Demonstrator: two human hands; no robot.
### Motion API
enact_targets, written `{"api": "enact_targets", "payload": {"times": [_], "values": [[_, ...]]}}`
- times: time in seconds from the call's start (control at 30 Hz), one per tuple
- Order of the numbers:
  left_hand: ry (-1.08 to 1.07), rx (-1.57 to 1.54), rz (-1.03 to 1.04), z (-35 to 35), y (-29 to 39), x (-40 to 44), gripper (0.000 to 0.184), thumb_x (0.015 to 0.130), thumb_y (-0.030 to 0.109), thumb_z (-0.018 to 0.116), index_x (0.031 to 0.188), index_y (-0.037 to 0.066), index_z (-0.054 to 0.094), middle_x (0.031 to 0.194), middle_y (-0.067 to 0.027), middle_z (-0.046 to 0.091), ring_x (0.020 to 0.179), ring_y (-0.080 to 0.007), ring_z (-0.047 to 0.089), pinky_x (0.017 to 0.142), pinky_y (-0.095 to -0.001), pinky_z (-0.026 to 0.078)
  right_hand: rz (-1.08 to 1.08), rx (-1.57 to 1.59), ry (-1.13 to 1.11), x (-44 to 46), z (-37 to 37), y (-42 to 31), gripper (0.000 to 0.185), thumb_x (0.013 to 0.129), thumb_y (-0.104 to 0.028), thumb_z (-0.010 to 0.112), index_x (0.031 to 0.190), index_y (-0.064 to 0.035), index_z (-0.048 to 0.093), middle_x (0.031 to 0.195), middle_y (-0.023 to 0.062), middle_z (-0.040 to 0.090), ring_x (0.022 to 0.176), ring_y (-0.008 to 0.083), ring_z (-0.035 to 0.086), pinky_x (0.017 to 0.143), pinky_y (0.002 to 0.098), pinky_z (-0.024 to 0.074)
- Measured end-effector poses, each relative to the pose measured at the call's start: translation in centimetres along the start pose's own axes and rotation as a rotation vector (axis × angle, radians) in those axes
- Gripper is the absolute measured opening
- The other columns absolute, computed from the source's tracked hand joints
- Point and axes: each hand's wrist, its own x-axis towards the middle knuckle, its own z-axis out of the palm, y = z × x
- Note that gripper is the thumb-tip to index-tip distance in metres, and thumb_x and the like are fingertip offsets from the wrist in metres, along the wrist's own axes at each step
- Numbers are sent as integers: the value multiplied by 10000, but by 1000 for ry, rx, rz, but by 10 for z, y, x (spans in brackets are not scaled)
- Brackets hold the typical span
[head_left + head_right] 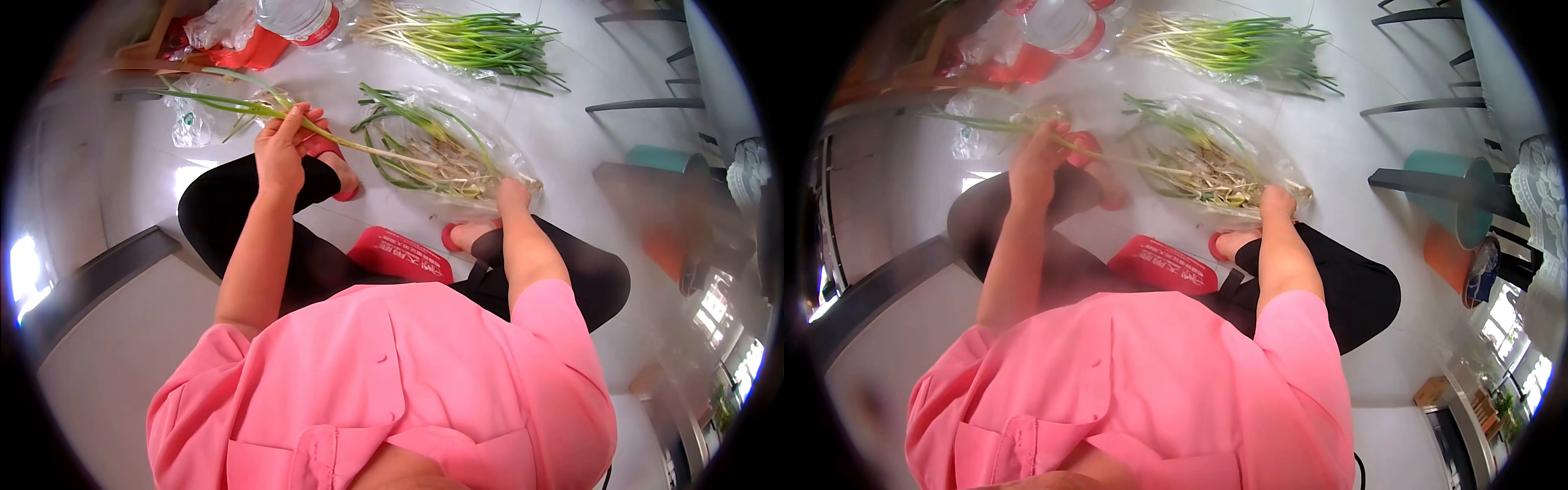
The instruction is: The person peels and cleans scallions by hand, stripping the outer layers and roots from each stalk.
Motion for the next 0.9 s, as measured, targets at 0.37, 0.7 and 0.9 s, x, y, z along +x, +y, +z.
{"api": "enact_targets", "payload": {"times": [0.37,0.7,0.9], "values": [[-25,30,6,3,17,7,249,859,189,556,973,-32,555,896,-141,623,795,-220,634,660,-280,519,-172,-65,-22,-11,-28,-46,232,799,-150,479,921,-55,652,953,157,628,900,310,608,752,408,484],[-160,-29,-210,43,-17,-5,234,848,178,573,963,-26,564,907,-134,620,803,-208,627,689,-279,522,-863,813,254,-110,-153,-143,226,773,-221,627,892,-29,631,728,66,635,582,103,556,529,265,423],[-232,-106,-232,52,-13,-17,246,862,181,551,985,-32,542,917,-132,614,840,-212,617,708,-289,519,-769,1145,178,-122,-140,-153,135,748,-96,659,856,-22,625,664,23,598,547,51,482,521,211,395]]}}
